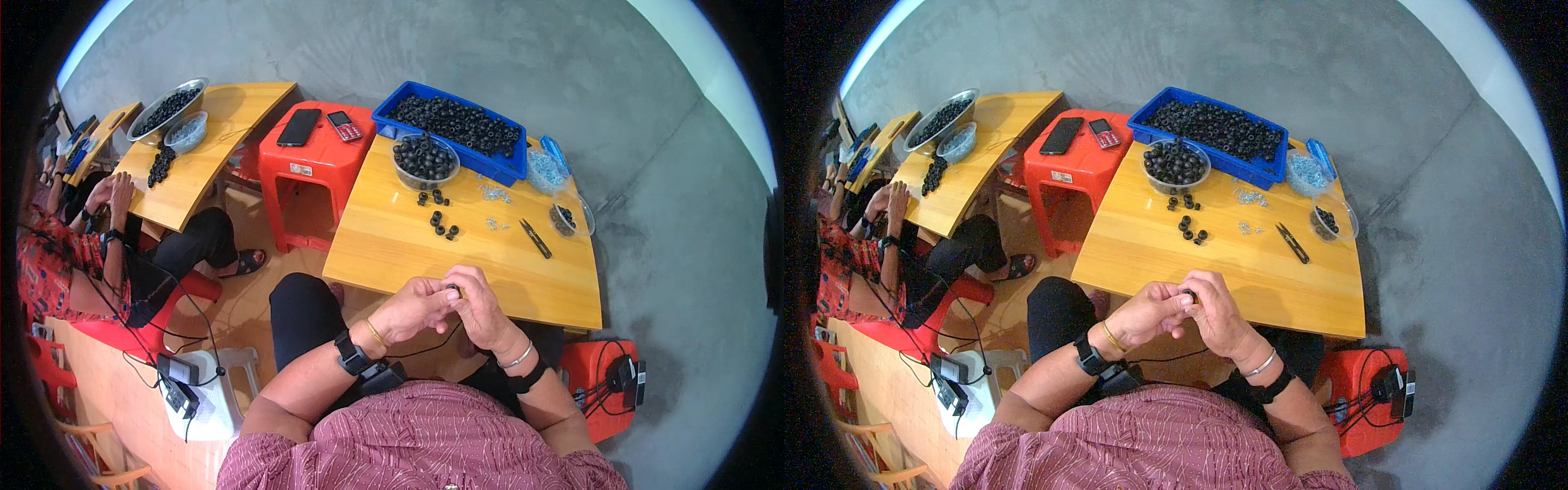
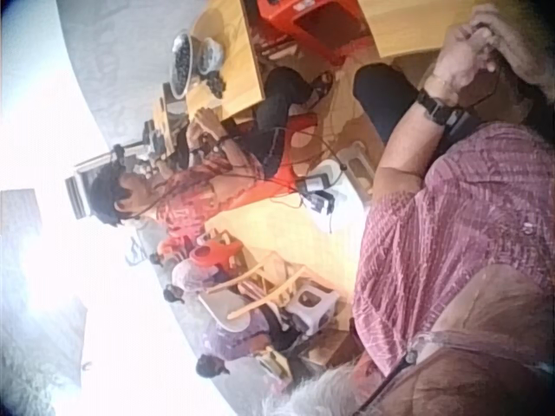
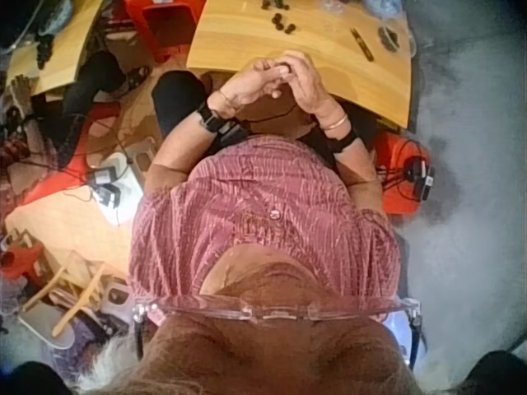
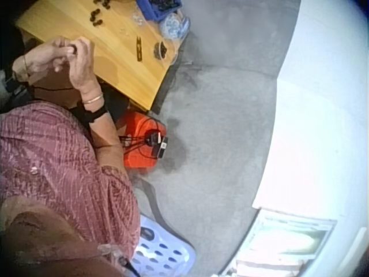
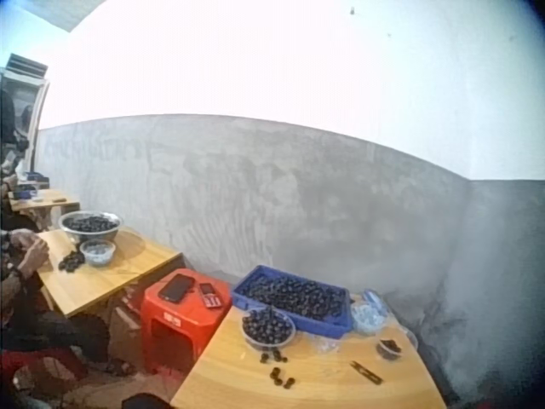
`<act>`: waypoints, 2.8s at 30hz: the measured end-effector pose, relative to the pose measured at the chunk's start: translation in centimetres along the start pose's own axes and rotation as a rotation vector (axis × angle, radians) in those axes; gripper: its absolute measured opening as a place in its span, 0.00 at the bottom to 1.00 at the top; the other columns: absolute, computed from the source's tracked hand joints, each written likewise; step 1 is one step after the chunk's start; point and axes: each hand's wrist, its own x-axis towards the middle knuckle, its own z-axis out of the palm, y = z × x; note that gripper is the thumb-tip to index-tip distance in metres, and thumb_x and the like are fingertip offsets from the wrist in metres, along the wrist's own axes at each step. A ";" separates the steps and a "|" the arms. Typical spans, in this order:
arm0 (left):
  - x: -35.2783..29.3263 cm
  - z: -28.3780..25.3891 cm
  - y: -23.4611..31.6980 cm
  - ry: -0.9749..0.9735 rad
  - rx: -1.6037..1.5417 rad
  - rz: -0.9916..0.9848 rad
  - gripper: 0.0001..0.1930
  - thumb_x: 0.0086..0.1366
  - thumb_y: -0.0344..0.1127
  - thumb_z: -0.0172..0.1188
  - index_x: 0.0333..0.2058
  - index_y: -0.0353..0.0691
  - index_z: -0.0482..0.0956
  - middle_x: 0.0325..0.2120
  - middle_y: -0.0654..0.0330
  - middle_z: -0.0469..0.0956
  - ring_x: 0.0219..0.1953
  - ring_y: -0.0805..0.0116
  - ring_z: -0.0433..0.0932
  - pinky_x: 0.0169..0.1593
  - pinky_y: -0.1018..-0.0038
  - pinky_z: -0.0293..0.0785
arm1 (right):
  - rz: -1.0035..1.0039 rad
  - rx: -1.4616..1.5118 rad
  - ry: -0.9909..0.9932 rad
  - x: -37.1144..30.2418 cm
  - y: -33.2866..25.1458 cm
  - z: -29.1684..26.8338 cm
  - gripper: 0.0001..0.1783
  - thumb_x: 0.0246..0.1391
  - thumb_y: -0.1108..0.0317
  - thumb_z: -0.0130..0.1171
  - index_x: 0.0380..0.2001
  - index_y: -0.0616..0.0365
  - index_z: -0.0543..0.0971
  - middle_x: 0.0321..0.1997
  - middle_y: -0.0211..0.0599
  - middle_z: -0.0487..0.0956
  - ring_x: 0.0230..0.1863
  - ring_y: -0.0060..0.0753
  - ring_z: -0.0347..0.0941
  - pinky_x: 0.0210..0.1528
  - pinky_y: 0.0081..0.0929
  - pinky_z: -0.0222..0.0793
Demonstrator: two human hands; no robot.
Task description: The person picks up a black rubber ring and a metal insert by hand, fits the insert into the ring, and places the assembled unit onto the table. This process is repeated multiple times with various rings and inserts.
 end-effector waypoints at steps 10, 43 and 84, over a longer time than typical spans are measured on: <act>0.2 0.6 -0.2 0.104 0.251 0.331 0.23 0.51 0.26 0.61 0.47 0.36 0.68 0.38 0.62 0.66 0.31 0.79 0.69 0.35 0.79 0.73 | 0.089 0.112 0.131 -0.7 -0.2 -0.4 0.22 0.57 0.51 0.39 0.41 0.60 0.65 0.34 0.43 0.67 0.35 0.38 0.66 0.40 0.28 0.62; 0.0 0.0 0.7 0.028 -0.095 0.030 0.13 0.60 0.36 0.53 0.41 0.35 0.72 0.24 0.64 0.72 0.24 0.77 0.69 0.28 0.81 0.71 | -0.071 -0.034 0.150 -0.9 0.0 -0.1 0.22 0.57 0.51 0.38 0.39 0.61 0.65 0.46 0.49 0.63 0.44 0.41 0.62 0.48 0.32 0.58; 2.7 -2.7 -0.7 0.318 1.117 0.476 0.07 0.48 0.24 0.60 0.28 0.32 0.75 0.19 0.57 0.75 0.21 0.74 0.72 0.26 0.79 0.69 | 0.067 -0.226 0.222 -0.8 4.8 2.6 0.06 0.30 0.82 0.53 0.16 0.62 0.67 0.23 0.40 0.67 0.30 0.45 0.62 0.33 0.35 0.58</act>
